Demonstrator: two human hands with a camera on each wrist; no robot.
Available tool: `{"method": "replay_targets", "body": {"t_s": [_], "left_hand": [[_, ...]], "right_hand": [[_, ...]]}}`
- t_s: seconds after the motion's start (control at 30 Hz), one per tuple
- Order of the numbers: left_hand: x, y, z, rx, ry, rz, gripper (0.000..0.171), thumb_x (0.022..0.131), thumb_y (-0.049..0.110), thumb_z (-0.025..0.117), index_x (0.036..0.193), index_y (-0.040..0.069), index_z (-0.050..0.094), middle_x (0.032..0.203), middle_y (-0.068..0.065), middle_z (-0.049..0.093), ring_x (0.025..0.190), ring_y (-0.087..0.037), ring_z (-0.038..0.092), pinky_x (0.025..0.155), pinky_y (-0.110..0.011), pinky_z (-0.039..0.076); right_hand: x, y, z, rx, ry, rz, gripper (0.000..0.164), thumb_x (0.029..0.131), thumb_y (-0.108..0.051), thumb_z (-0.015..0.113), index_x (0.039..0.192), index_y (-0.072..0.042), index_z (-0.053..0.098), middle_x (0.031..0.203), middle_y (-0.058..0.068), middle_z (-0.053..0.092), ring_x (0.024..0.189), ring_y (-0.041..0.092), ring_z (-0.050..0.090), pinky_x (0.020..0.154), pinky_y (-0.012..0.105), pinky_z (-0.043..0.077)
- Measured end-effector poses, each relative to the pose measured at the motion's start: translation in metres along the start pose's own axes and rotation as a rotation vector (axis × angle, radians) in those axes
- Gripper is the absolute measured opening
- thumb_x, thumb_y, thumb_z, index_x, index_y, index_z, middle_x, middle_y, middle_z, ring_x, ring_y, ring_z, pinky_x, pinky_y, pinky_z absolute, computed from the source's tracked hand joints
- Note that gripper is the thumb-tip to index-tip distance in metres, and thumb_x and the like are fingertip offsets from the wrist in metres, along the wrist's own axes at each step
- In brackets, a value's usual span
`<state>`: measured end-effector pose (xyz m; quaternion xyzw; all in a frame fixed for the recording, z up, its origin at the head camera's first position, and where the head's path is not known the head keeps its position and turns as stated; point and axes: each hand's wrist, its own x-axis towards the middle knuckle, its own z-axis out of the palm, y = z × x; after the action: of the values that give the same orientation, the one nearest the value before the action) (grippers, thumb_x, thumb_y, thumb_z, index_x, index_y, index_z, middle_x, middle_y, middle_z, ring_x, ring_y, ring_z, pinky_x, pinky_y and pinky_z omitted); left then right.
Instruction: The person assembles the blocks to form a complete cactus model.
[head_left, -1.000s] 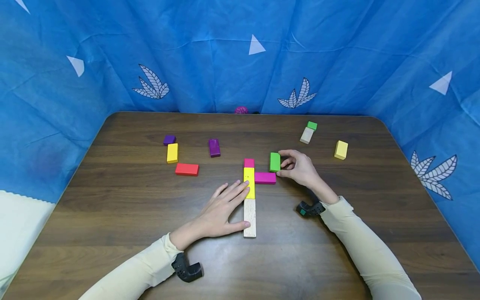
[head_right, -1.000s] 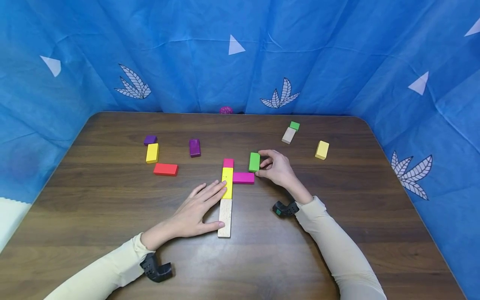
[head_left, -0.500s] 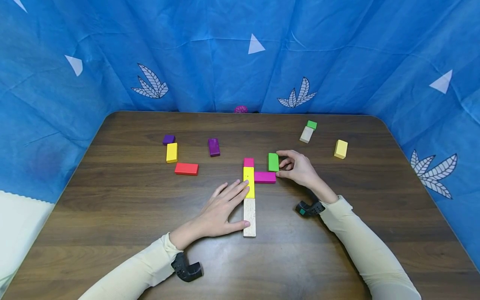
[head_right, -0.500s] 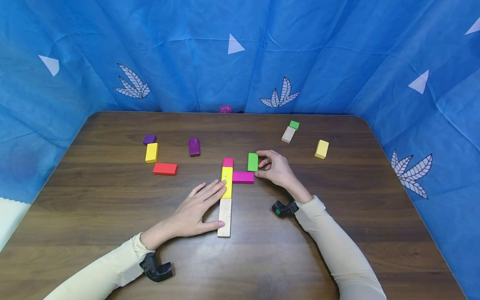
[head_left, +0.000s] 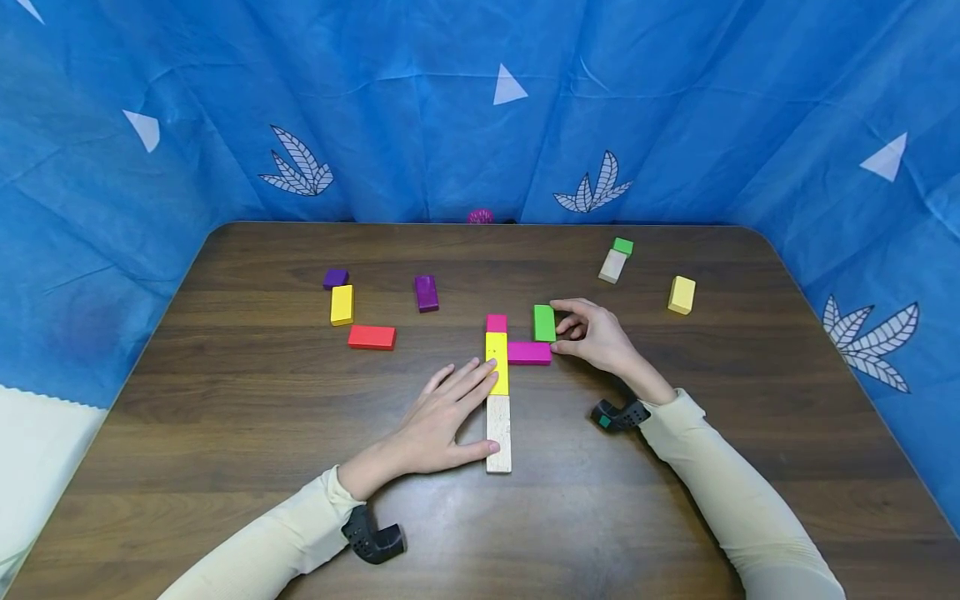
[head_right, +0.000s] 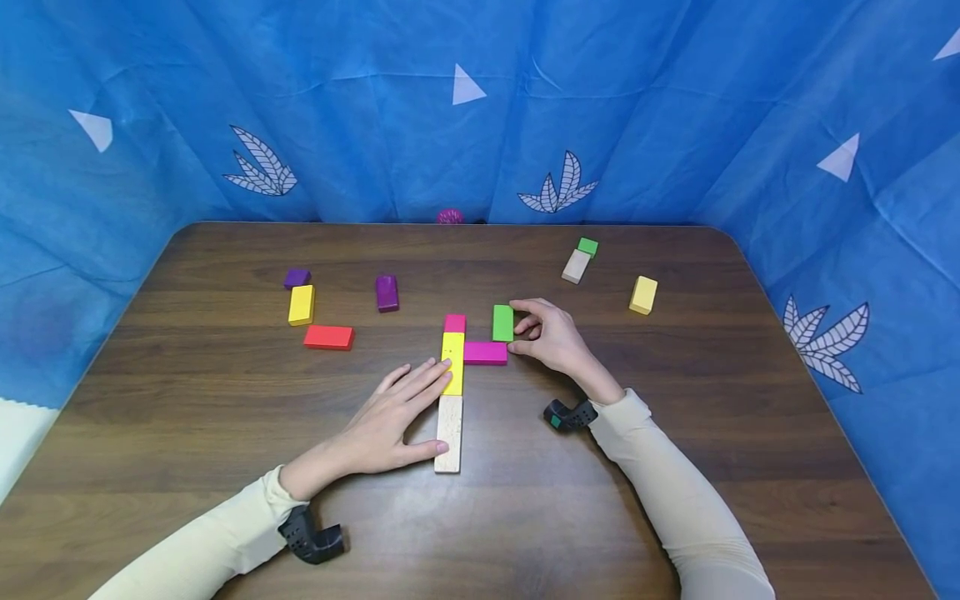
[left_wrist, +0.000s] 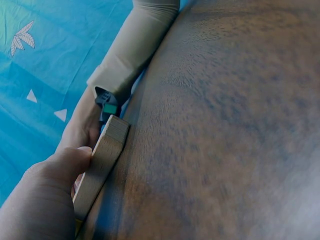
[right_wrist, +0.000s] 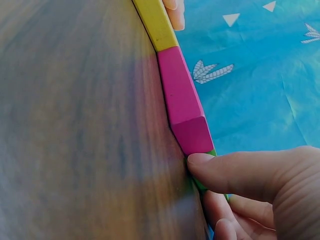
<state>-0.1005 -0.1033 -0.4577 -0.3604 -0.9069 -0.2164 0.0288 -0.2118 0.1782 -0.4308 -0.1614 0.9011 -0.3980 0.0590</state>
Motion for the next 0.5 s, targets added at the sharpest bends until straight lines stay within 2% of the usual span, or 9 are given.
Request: {"method": "replay_targets", "body": {"t_s": [0.5], "left_hand": [[-0.0004, 0.0009, -0.0026, -0.002, 0.001, 0.005, 0.088, 0.087, 0.058, 0.059, 0.153, 0.008, 0.031, 0.162, -0.003, 0.026, 0.150, -0.026, 0.025, 0.119, -0.053, 0.019]], "right_hand": [[0.0002, 0.0005, 0.0005, -0.004, -0.008, -0.028, 0.063, 0.078, -0.003, 0.080, 0.136, 0.001, 0.055, 0.105, 0.015, 0.063, 0.079, 0.020, 0.061, 0.069, 0.017, 0.049]]}}
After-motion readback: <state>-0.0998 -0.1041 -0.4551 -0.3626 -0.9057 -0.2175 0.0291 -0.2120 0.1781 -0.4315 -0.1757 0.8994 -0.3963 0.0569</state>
